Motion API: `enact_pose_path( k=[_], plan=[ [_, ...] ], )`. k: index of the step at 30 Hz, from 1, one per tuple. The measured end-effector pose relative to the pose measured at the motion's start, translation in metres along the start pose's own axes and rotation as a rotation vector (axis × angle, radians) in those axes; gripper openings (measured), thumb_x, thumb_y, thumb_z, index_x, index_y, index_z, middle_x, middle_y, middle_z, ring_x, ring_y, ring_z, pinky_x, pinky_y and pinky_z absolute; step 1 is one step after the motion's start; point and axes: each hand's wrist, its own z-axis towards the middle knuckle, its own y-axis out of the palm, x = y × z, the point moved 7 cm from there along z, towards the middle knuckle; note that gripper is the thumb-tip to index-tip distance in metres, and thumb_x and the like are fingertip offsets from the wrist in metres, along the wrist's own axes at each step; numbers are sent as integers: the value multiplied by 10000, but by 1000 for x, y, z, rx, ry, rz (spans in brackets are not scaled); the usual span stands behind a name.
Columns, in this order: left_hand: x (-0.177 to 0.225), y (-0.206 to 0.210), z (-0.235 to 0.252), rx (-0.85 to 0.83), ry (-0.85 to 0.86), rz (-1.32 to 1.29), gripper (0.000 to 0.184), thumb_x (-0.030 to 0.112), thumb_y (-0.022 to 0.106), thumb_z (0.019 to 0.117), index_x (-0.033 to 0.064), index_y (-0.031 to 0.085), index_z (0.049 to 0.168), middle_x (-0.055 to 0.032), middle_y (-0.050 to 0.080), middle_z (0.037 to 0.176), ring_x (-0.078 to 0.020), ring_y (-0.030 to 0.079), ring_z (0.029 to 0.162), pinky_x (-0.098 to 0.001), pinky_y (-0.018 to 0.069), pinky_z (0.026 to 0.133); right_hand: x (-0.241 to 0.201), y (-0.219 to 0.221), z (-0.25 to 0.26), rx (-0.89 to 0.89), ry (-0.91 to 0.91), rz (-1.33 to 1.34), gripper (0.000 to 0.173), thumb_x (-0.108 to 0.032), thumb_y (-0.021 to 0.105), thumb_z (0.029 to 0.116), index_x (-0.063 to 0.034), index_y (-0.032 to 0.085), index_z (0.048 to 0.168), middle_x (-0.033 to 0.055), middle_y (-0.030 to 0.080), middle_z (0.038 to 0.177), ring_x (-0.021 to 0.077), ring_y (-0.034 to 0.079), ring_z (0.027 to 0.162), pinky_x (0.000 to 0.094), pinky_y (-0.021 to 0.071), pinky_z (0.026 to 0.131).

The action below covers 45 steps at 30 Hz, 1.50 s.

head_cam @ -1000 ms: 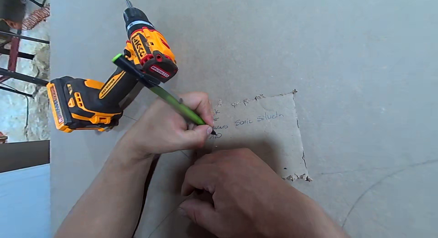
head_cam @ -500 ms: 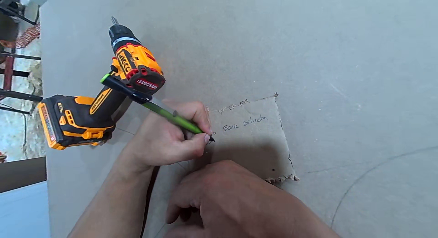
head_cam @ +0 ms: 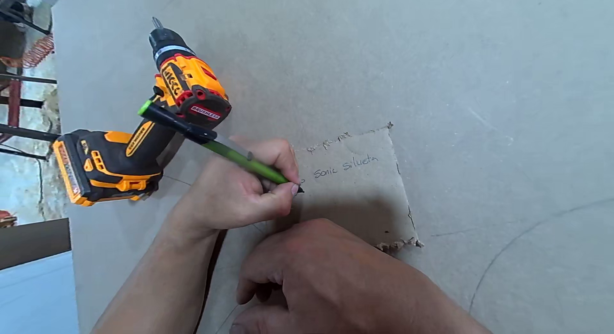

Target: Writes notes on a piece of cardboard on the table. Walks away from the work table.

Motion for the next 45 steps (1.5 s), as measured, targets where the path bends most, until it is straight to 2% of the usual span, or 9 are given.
enact_pose_path(
  k=[10,16,18,22,26,29,36,40,45],
  plan=[
    [1,-5,9,-39,-30,0,54,143,705,849,119,657,850,6,685,786,-70,630,637,-209,524,534,1,0,2,25,-10,-22,292,-402,614,1016,-139,736,981,-7,700,854,118,669,793,366,524,675],
    [1,3,16,-42,13,-1,79,150,681,828,137,606,808,29,646,768,-58,616,648,-197,511,534,1,0,1,37,-17,-17,294,-396,614,1016,-133,733,958,-7,683,823,112,657,760,349,515,644],
    [2,3,16,4,24,36,81,150,698,817,139,618,813,30,657,766,-51,618,632,-194,510,517,2,-1,1,29,-6,-16,304,-401,611,1017,-127,730,962,-1,683,832,117,659,774,350,523,664],
    [3,4,15,-64,5,28,53,110,700,810,122,648,808,20,674,750,-67,632,626,-219,533,531,0,0,2,27,-9,-17,292,-399,613,1017,-137,735,974,-7,698,847,115,669,783,360,523,664],
    [2,4,17,-38,-14,34,63,104,694,782,133,640,798,26,673,743,-66,637,631,-222,535,535,1,0,1,32,-2,-21,293,-398,612,1017,-138,738,973,-8,701,854,112,671,787,358,528,666],
    [1,2,16,-29,-10,32,37,108,695,811,121,661,820,16,694,765,-61,650,641,-214,544,543,2,1,2,34,-12,-26,296,-407,608,1019,-143,732,961,-17,703,861,97,675,798,342,539,672],
    [1,3,14,-12,-56,36,32,129,717,844,120,687,837,23,698,763,-45,615,594,-184,499,490,2,2,2,40,-18,-28,290,-399,609,1018,-143,735,967,-12,693,842,109,665,777,355,519,648],
    [2,3,19,-2,-70,60,34,134,691,804,143,663,822,36,696,765,-36,628,613,-189,508,507,1,2,2,37,-22,-27,285,-393,613,1017,-139,733,964,-9,688,828,114,662,765,356,516,645],
    [7,14,35,-42,18,54,28,129,668,819,144,644,815,39,682,784,-17,605,627,-171,464,489,3,3,2,40,-20,-32,304,-413,599,1024,-147,724,948,-26,678,817,89,655,758,326,524,644]
  ],
)
